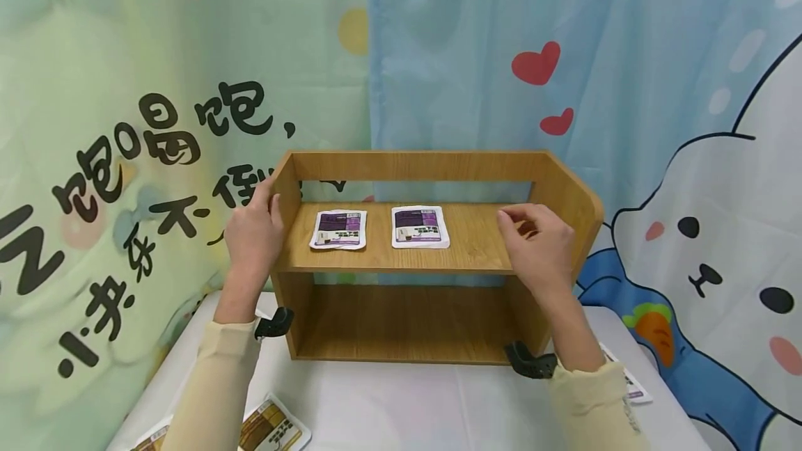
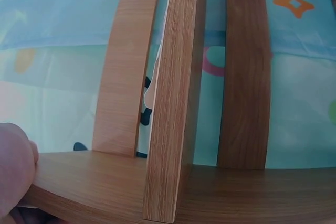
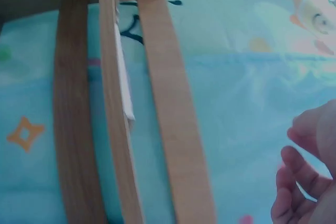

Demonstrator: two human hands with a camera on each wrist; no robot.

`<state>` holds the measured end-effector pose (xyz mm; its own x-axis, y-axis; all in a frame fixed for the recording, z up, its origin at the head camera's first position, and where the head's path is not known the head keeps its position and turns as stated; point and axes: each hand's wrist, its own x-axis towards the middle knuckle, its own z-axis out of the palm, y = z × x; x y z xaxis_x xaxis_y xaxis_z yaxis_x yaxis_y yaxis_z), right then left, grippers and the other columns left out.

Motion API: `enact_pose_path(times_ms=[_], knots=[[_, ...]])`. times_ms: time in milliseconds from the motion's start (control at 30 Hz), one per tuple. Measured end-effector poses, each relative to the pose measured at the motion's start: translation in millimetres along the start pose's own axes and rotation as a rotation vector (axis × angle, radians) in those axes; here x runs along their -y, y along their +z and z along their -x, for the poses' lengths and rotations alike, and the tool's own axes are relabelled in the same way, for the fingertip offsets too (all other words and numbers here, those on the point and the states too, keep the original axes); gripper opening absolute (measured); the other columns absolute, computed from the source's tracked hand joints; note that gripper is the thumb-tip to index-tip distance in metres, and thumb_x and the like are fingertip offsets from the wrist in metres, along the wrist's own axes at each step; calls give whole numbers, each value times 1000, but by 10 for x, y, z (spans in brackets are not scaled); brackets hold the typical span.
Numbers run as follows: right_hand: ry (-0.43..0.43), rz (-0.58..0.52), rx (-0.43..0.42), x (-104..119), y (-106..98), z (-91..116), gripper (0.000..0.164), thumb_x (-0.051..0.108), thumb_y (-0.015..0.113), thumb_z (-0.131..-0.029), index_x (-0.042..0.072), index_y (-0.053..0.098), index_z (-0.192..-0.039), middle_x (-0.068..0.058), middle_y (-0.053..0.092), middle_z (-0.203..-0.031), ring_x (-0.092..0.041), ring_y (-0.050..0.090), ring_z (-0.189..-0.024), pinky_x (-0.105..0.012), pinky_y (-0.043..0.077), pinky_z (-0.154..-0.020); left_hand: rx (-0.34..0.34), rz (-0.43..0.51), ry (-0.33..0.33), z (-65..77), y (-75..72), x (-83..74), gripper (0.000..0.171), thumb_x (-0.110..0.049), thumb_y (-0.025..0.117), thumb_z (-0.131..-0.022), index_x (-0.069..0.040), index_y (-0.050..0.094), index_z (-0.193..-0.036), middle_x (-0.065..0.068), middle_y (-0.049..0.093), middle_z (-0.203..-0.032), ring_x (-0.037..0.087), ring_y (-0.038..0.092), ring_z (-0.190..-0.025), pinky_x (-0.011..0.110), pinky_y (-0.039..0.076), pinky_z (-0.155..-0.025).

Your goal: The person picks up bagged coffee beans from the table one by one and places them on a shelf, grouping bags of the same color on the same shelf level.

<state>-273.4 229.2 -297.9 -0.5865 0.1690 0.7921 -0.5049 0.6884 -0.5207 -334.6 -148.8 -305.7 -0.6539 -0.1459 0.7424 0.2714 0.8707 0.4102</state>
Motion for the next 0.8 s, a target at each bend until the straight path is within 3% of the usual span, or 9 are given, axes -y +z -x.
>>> enact_pose_path(times_ms=[133, 200, 333, 400, 500, 567, 667, 800], knots=[[7, 33, -69, -104, -376, 134, 15, 11, 68, -92, 0, 74, -99, -8, 66, -82, -6, 49, -67, -12, 40, -61, -21, 5, 6, -13, -8, -5, 35, -18, 52, -102, -10, 54, -135, 15, 56, -61, 26, 44, -43, 35, 34, -42], [41, 76, -101, -222, -565, 232, 17, 13, 66, -93, 0, 73, -102, 2, 64, -80, -1, 49, -67, -10, 39, -62, -20, 1, 1, 3, -10, 3, 35, -18, 51, -102, -10, 54, -135, 16, 57, -63, 26, 45, -44, 36, 34, -42], [180, 198, -145, -571, -936, 513, 21, 16, 59, -97, 0, 71, -104, 24, 55, -77, 7, 47, -66, -7, 37, -60, 22, -16, -19, 94, -18, 30, 36, -19, 52, -101, -10, 53, -137, 14, 53, -58, 25, 43, -43, 35, 33, -41], [288, 269, -125, -757, -1085, 643, 24, 18, 53, -100, 0, 68, -106, 21, 58, -79, 7, 46, -67, -6, 35, -58, 29, -23, -20, 120, -22, 35, 37, -20, 52, -102, -11, 53, -137, 12, 50, -56, 25, 42, -42, 34, 32, -41], [440, 352, 5, -1027, -1228, 762, 30, 21, 44, -102, -3, 62, -109, -5, 65, -91, -10, 52, -77, -11, 37, -58, 2, -14, -3, 90, -14, 29, 36, -20, 51, -102, -11, 53, -137, 14, 51, -57, 26, 42, -42, 36, 33, -41], [514, 385, 132, -1230, -1302, 847, 35, 22, 40, -103, -6, 58, -111, -23, 62, -101, -25, 55, -85, -18, 41, -59, -14, -7, 11, 50, -1, 17, 35, -20, 51, -102, -11, 54, -136, 16, 55, -61, 28, 44, -44, 38, 34, -42], [584, 414, 291, -1534, -1389, 998, 39, 24, 42, -103, -11, 56, -114, -32, 57, -103, -43, 54, -92, -35, 46, -62, -10, 3, 21, 7, 26, 1, 35, -20, 51, -102, -12, 55, -136, 19, 59, -66, 30, 47, -46, 42, 38, -43], [658, 419, 370, -1862, -1397, 1177, 42, 28, 48, -102, -12, 56, -115, -33, 59, -102, -45, 53, -92, -49, 46, -69, -20, 8, 20, -23, 35, -8, 34, -19, 51, -102, -12, 56, -135, 20, 61, -69, 32, 49, -47, 44, 39, -44]])
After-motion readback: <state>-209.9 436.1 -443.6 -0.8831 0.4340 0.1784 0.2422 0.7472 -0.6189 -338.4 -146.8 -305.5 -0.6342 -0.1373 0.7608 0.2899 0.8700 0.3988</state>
